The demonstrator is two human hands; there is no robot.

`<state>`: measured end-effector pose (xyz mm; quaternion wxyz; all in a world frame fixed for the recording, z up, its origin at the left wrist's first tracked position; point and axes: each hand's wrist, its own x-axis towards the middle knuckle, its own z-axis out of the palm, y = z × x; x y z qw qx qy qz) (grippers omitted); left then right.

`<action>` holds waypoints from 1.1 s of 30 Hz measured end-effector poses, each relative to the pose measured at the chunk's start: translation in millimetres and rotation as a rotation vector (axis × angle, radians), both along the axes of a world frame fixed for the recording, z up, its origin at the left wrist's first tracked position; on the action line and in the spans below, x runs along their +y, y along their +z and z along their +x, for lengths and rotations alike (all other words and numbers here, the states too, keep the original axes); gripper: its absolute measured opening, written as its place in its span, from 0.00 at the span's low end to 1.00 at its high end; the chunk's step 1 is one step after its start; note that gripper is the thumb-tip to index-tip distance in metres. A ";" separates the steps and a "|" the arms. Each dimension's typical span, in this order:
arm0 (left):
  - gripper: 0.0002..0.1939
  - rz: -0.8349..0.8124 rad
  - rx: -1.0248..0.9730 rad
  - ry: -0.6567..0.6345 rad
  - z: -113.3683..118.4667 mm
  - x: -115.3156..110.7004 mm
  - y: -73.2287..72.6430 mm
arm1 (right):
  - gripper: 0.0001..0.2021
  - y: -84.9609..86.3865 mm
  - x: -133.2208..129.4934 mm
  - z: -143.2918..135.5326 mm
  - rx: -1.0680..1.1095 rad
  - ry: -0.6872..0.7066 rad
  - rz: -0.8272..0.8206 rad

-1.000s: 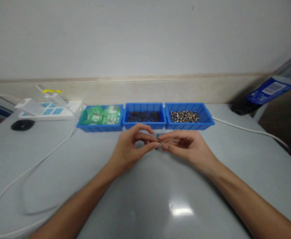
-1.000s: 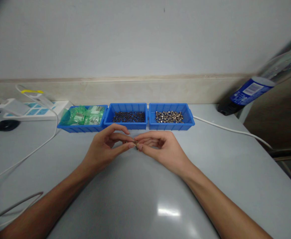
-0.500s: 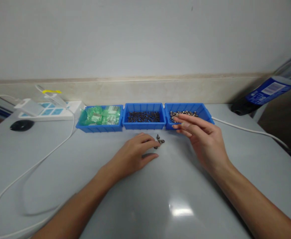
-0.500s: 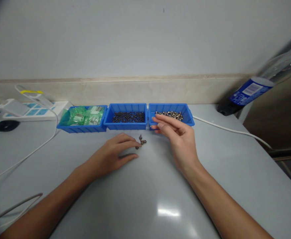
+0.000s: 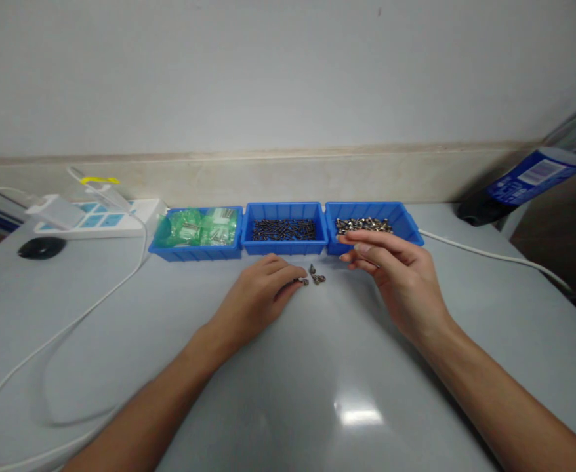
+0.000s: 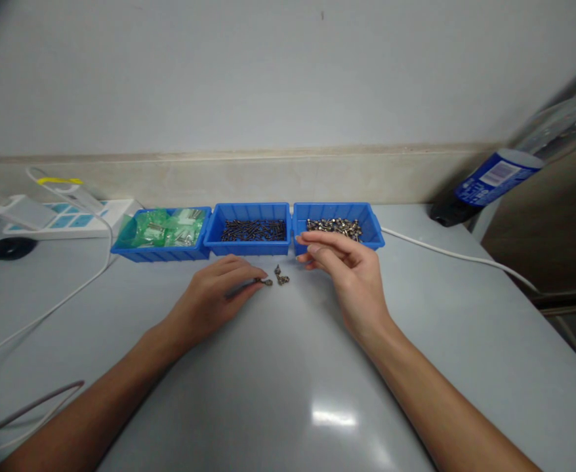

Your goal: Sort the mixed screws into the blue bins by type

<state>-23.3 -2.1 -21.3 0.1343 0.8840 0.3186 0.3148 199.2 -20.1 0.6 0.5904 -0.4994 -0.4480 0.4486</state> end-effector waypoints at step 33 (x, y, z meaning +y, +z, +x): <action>0.13 -0.665 -0.581 0.096 9.8 -8.8 15.1 | 0.09 -1.6 -8.9 -8.3 -0.325 0.319 0.021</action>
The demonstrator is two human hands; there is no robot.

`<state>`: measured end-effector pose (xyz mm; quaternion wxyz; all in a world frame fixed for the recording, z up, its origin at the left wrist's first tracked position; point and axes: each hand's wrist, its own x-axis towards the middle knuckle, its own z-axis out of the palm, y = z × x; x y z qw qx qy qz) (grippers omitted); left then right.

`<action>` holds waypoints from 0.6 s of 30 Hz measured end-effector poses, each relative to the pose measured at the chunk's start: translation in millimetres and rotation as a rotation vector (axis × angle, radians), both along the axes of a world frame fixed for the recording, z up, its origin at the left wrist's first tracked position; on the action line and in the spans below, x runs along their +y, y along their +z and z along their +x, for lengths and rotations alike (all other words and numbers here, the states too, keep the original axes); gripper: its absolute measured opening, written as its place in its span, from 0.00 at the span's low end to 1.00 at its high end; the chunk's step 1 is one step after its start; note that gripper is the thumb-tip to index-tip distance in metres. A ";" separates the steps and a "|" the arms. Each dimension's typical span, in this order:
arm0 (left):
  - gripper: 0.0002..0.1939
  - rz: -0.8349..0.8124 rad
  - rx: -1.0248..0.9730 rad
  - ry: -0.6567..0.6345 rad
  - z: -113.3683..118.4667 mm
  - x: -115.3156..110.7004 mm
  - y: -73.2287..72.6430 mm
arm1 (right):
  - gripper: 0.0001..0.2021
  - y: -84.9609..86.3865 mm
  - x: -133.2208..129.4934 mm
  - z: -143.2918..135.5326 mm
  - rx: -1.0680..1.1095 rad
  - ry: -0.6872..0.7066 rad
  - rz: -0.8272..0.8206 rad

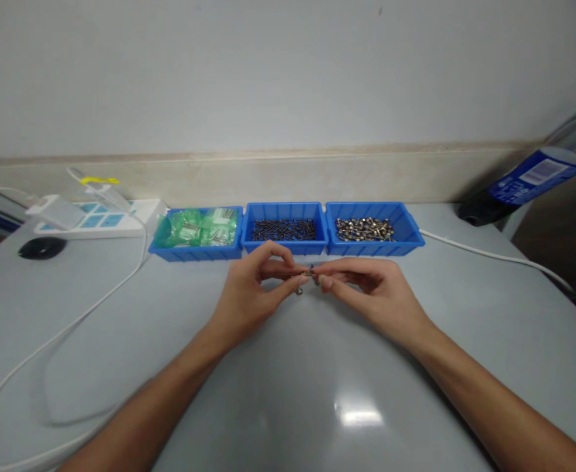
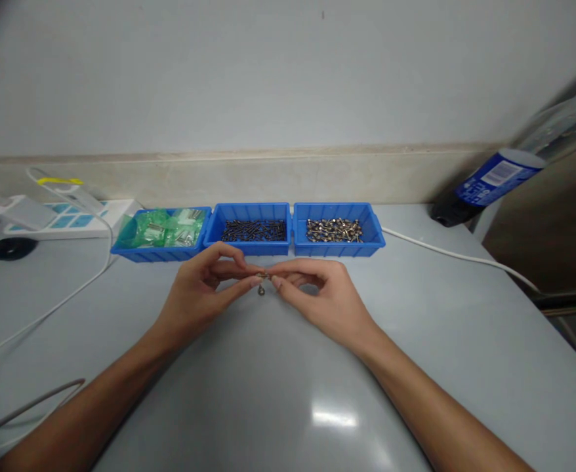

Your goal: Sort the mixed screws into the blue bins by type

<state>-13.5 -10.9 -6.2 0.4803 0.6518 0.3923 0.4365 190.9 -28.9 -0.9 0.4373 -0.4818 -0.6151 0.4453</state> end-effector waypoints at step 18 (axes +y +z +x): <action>0.08 0.649 0.585 -0.281 -6.6 7.0 -17.8 | 0.11 -5.5 11.1 7.4 0.288 -0.436 0.096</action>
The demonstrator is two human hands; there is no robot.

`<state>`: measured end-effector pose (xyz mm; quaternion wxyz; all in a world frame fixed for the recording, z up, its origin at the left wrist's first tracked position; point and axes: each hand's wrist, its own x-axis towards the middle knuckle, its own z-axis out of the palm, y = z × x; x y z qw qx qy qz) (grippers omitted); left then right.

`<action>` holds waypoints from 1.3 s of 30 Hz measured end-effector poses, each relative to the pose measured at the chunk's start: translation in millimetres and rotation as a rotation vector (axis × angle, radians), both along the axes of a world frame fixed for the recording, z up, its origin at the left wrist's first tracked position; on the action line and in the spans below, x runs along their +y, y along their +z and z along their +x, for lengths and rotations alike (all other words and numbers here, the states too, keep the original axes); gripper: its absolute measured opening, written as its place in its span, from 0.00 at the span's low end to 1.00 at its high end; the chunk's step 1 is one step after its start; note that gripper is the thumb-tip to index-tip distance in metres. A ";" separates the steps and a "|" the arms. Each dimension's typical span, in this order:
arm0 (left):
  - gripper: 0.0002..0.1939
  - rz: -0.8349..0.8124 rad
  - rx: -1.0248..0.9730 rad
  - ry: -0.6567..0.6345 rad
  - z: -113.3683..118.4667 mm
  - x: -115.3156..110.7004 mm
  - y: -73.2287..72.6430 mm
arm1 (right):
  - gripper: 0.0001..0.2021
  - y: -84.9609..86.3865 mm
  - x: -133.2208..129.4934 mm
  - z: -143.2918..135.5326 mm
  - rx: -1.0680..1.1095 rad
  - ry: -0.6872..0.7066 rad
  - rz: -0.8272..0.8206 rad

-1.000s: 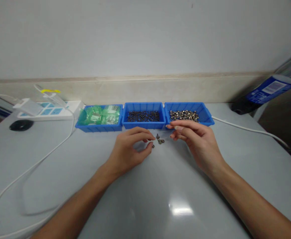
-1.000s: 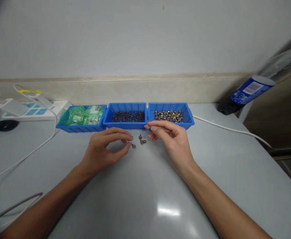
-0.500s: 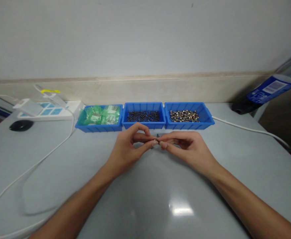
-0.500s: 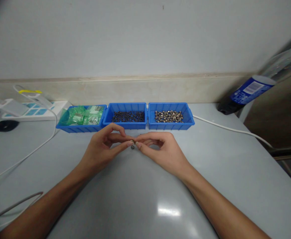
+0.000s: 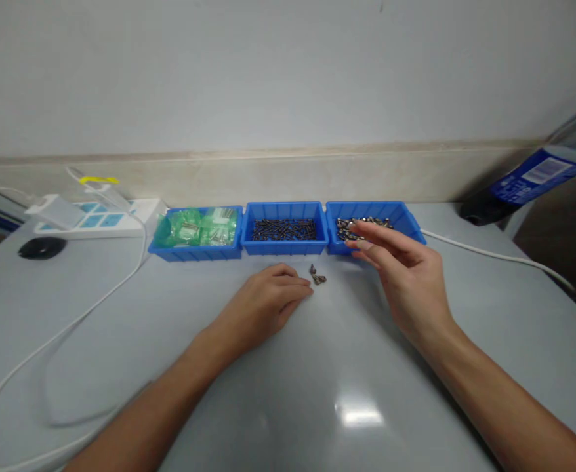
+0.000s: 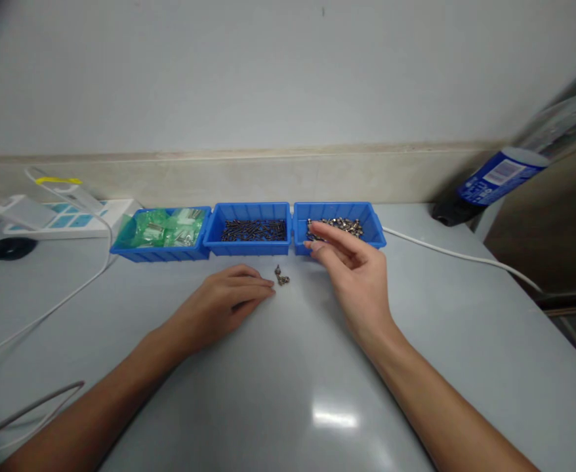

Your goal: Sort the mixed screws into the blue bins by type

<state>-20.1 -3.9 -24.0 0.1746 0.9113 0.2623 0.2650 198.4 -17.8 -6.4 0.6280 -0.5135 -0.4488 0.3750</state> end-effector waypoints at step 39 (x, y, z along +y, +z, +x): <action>0.08 -0.250 -0.323 0.248 8.6 -6.9 9.9 | 0.06 8.9 -8.3 -4.5 -0.098 0.349 -0.089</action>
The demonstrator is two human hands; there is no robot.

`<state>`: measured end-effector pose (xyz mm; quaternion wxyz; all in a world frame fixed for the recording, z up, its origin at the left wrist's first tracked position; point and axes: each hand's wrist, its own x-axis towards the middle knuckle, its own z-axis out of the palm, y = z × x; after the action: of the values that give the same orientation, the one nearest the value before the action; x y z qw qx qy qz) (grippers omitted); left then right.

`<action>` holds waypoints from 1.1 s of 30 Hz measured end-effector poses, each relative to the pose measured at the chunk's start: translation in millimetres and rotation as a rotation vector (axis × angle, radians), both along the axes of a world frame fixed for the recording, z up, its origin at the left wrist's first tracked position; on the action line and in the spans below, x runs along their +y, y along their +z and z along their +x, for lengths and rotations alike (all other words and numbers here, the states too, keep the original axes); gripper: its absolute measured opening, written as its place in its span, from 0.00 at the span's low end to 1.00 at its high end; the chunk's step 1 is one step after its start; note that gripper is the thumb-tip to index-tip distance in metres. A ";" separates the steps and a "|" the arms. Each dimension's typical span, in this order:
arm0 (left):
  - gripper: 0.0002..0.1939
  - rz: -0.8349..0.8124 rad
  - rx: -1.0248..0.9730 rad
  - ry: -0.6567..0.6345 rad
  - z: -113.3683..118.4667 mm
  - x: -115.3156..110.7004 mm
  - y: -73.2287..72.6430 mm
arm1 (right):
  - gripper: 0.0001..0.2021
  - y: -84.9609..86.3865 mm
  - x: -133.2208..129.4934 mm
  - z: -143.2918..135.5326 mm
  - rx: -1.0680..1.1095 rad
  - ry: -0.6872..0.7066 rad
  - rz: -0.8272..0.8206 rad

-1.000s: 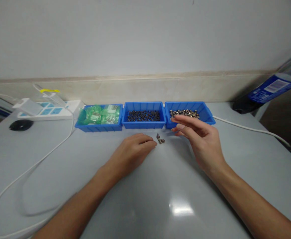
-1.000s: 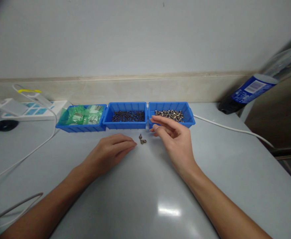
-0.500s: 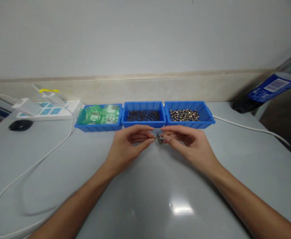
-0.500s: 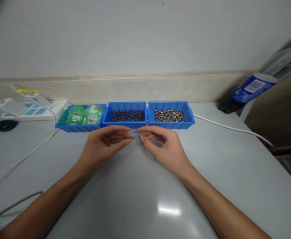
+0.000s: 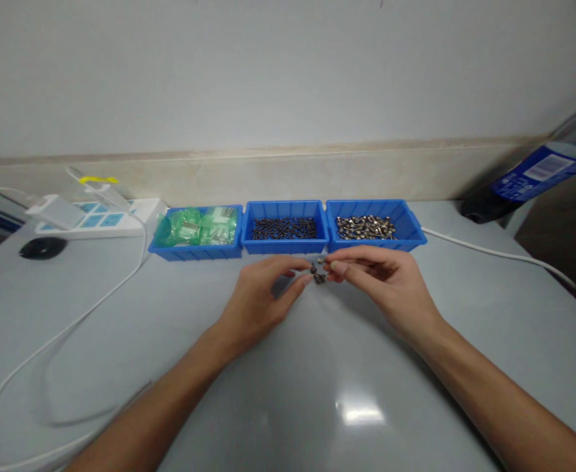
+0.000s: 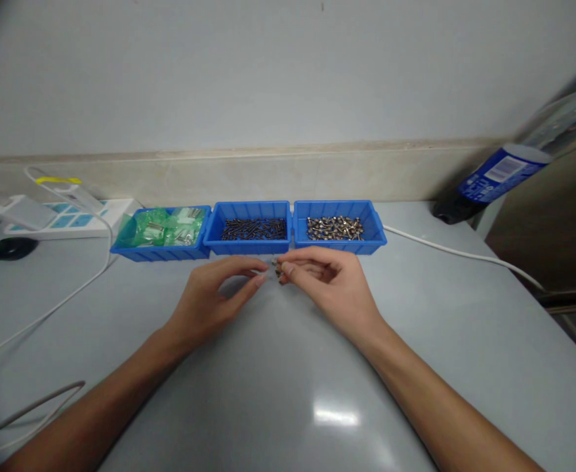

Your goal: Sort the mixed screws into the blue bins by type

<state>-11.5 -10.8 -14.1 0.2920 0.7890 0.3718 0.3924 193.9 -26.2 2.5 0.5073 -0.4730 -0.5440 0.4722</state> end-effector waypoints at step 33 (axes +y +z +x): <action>0.07 0.107 -0.006 0.064 -2.6 -1.3 1.7 | 0.05 1.3 1.3 1.6 -0.051 -0.092 0.065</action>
<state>-14.0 -12.1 -12.4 0.2376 0.7900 0.3745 0.4232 195.5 -24.9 3.8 0.5295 -0.4928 -0.5494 0.4183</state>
